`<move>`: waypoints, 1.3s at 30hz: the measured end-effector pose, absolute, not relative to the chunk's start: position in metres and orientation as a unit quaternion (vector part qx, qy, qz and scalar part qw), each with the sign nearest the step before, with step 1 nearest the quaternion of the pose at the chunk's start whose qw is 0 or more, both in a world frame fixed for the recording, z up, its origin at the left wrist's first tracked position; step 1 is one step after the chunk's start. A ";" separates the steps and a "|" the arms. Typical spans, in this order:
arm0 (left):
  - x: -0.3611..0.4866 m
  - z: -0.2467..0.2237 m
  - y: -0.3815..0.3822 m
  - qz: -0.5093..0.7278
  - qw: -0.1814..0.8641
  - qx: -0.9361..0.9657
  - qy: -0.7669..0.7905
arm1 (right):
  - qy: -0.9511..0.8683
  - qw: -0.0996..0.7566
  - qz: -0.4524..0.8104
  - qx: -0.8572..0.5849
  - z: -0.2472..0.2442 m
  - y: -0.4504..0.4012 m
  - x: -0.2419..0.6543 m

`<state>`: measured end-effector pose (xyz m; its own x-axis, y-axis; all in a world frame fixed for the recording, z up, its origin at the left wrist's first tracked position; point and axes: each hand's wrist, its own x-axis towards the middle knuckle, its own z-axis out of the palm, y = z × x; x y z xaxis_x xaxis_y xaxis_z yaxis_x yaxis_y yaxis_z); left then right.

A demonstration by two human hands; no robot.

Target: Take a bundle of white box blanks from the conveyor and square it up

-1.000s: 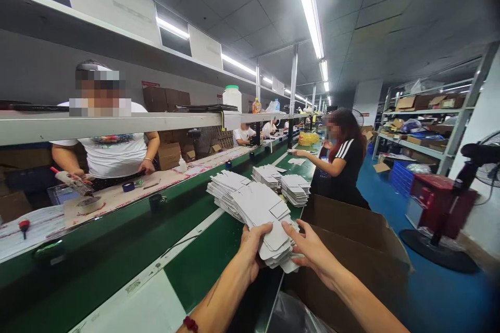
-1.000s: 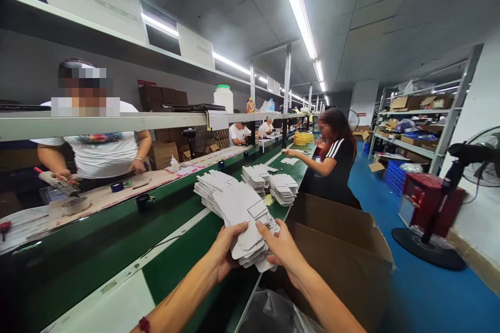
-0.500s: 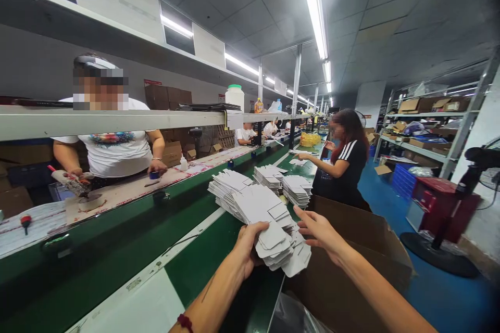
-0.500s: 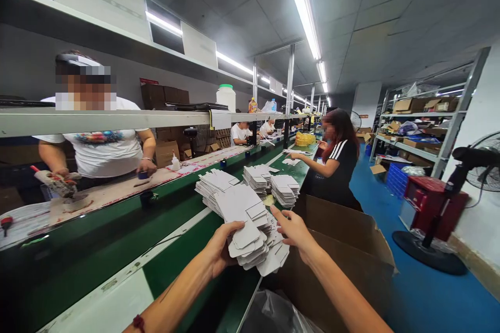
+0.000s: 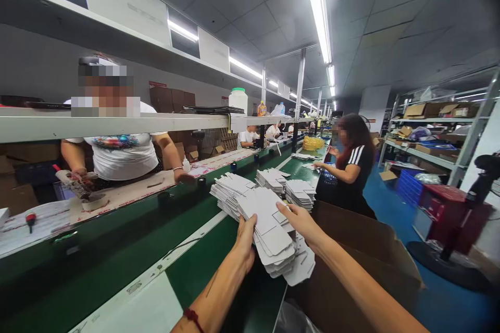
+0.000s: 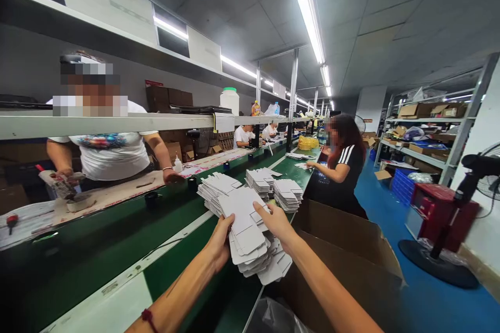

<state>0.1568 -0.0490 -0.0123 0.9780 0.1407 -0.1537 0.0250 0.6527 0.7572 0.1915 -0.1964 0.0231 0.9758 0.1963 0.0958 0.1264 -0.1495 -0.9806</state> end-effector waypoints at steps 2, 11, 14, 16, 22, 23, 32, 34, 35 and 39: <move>0.156 -0.012 -0.051 0.063 0.903 0.415 0.090 | -0.104 0.634 0.005 -0.766 0.027 -0.193 0.192; 0.149 -0.001 -0.045 0.107 0.896 0.425 0.076 | -0.080 0.613 -0.032 -0.785 0.032 -0.181 0.191; 0.148 -0.003 -0.044 0.111 0.898 0.418 0.081 | -0.075 0.604 -0.043 -0.792 0.032 -0.179 0.187; 0.146 -0.002 -0.044 0.117 0.897 0.417 0.086 | -0.078 0.605 -0.055 -0.790 0.033 -0.178 0.184; 0.133 0.017 -0.034 0.152 0.895 0.413 0.071 | -0.090 0.646 -0.100 -0.752 0.045 -0.168 0.167; 0.129 0.021 -0.031 0.156 0.895 0.412 0.065 | -0.093 0.651 -0.106 -0.746 0.047 -0.166 0.163; 0.063 0.041 0.021 0.197 0.861 0.469 0.002 | -0.164 0.674 -0.112 -0.712 0.046 -0.133 0.115; 0.036 0.039 0.037 0.218 0.840 0.497 -0.005 | -0.182 0.690 -0.103 -0.693 0.034 -0.120 0.093; 0.022 0.036 0.046 0.225 0.825 0.518 -0.004 | -0.189 0.699 -0.095 -0.683 0.026 -0.112 0.081; -0.037 0.014 0.082 0.264 0.744 0.613 0.022 | -0.201 0.744 -0.036 -0.636 -0.012 -0.078 0.032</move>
<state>-0.0366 0.0821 0.0136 0.8591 0.4209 0.2911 -0.3659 0.1076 0.9244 0.0319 -0.0777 -0.0123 0.9165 0.2015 0.3455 0.3097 0.1889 -0.9319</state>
